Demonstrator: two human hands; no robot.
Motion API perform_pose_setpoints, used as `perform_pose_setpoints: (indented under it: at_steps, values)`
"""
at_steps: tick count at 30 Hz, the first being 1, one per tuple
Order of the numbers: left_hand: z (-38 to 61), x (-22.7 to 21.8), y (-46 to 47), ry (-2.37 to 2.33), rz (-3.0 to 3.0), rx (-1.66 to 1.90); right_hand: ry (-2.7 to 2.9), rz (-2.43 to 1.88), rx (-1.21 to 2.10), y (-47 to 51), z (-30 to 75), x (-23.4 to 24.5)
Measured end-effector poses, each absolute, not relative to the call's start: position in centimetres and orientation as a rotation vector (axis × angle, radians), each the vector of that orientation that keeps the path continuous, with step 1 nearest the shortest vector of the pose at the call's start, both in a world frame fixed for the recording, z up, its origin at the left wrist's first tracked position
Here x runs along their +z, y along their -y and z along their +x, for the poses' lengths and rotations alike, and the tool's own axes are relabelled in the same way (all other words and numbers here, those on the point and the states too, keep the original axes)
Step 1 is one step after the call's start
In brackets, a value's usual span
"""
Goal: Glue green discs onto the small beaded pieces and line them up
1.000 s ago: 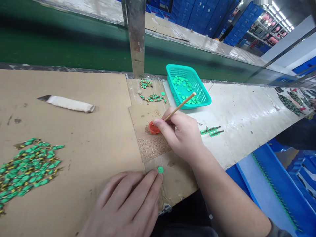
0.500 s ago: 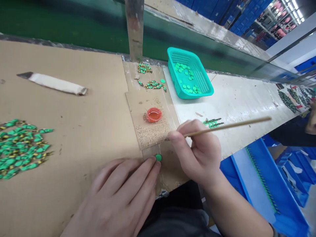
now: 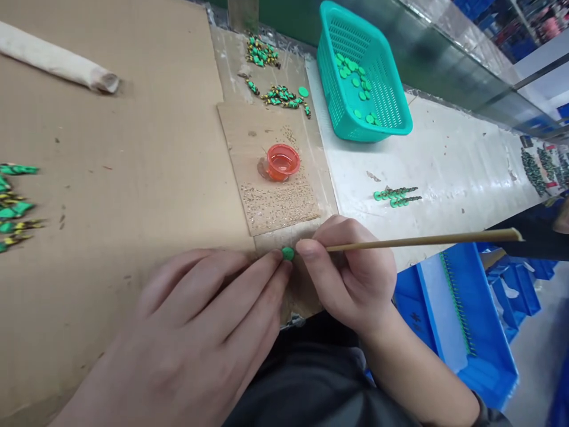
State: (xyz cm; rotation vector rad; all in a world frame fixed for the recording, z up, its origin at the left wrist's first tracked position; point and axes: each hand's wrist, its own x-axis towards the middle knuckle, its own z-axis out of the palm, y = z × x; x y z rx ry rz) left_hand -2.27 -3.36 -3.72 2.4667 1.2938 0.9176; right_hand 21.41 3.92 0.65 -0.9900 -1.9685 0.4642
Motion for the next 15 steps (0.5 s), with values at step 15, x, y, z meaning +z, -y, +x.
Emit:
perform_pose_setpoints:
  at_steps: [15]
  values:
    - [-2.22,-3.00,2.69,-1.209,2.605,0.915,2.008,-0.999,0.462,-3.77,21.43,0.51]
